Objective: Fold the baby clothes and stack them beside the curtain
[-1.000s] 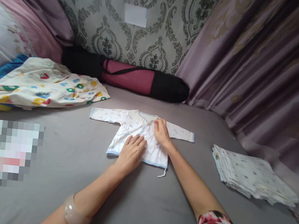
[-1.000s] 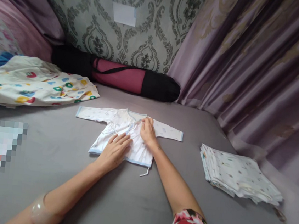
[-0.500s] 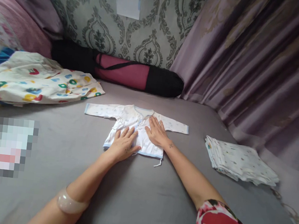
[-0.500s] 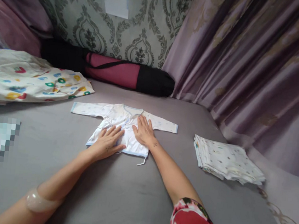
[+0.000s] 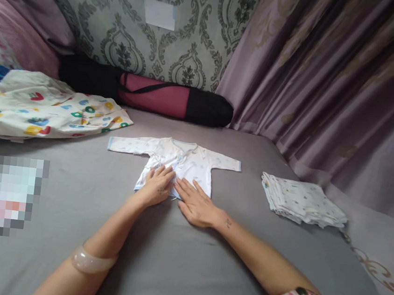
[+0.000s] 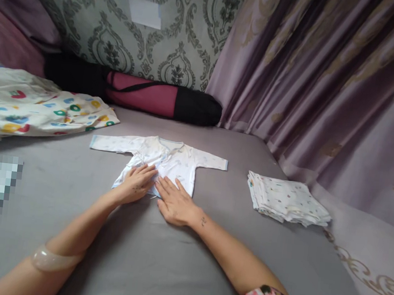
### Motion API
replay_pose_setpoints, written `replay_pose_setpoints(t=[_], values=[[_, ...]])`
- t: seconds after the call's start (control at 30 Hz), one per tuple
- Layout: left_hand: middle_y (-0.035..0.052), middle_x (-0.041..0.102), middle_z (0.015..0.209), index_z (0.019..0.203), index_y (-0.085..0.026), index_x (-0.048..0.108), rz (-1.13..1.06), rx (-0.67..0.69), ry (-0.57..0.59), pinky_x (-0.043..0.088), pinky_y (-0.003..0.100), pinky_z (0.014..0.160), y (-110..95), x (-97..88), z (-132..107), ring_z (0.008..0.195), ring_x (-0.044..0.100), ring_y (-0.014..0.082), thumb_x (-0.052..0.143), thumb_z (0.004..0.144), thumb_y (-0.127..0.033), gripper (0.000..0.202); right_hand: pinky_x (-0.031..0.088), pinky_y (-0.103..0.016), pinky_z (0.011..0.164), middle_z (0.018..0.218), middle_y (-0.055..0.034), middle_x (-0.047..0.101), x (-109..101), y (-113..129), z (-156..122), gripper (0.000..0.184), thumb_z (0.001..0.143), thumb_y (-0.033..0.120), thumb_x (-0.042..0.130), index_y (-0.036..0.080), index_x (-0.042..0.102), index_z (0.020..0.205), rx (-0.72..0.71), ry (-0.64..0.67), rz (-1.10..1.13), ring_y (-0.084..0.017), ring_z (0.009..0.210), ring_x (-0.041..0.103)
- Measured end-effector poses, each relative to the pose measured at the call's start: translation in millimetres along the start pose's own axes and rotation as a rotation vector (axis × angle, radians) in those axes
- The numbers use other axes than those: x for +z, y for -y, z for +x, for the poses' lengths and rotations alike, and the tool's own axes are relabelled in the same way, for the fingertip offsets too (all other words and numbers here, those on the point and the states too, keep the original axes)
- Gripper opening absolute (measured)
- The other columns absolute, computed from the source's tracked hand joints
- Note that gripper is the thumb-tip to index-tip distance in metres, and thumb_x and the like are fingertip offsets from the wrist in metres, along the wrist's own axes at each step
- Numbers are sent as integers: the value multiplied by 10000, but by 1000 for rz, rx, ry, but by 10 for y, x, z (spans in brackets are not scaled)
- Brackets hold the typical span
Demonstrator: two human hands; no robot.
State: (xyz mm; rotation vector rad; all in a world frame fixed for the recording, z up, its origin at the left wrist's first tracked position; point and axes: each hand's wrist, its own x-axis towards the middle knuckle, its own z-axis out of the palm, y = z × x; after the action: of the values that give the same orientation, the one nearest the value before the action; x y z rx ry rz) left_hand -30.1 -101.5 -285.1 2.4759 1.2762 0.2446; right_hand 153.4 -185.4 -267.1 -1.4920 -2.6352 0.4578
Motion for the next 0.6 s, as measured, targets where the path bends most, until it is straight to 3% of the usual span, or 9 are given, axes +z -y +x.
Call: replay_pose_setpoints(t=[0.13, 0.2, 0.27, 0.33, 0.43, 0.5, 0.6], values=[[122, 515, 1396, 1237, -204, 581, -78, 29, -91, 301, 517, 1081, 52, -83, 14, 1332, 408, 296, 440, 885, -217, 380, 93, -416, 1196, 1574, -118, 211, -111, 175, -152, 545, 985, 350, 308, 118, 325, 1477, -67, 51, 146, -209, 1459, 133], [117, 591, 1302, 1198, -200, 606, -117, -53, -155, 365, 478, 1025, 104, -174, 23, 1236, 500, 292, 440, 887, -243, 355, 169, -380, 1184, 1530, -105, 336, -173, 137, -94, 500, 992, 353, 289, 143, 424, 1426, -49, 1, 228, -187, 1428, 250], [117, 656, 1176, 1153, -181, 629, -140, -186, -214, 421, 417, 950, 191, -274, 21, 1099, 582, 272, 429, 885, -256, 343, 218, -363, 1169, 1484, -97, 418, -213, -14, 64, 497, 999, 356, 257, 150, 453, 1406, 55, -113, 264, -170, 1399, 315], [122, 685, 1079, 1112, -153, 644, -149, -320, -239, 449, 351, 870, 306, -367, 0, 986, 620, 248, 423, 875, -259, 341, 188, -398, 1176, 1520, -113, 351, -219, -239, 272, 529, 995, 371, 251, 122, 408, 1435, 219, -211, 216, -195, 1432, 242], [124, 705, 986, 1027, -139, 666, -149, -482, -210, 447, 300, 773, 468, -481, -58, 908, 633, 241, 432, 852, -277, 324, 106, -438, 1186, 1575, -143, 183, -169, -541, 525, 609, 986, 400, 259, 58, 275, 1489, 429, -226, 99, -236, 1463, 114], [109, 715, 901, 952, -144, 677, -172, -546, -160, 435, 279, 716, 527, -541, -97, 855, 637, 235, 458, 830, -306, 300, 63, -440, 1189, 1582, -147, 143, -108, -616, 575, 645, 985, 428, 244, 42, 223, 1502, 455, -183, 38, -240, 1465, 87], [73, 700, 748, 871, -143, 675, -251, -582, -56, 412, 248, 634, 525, -609, -129, 733, 629, 207, 493, 799, -343, 280, 42, -422, 1192, 1584, -131, 144, -12, -500, 437, 649, 989, 440, 219, 52, 205, 1509, 352, -111, -24, -221, 1467, 79]])
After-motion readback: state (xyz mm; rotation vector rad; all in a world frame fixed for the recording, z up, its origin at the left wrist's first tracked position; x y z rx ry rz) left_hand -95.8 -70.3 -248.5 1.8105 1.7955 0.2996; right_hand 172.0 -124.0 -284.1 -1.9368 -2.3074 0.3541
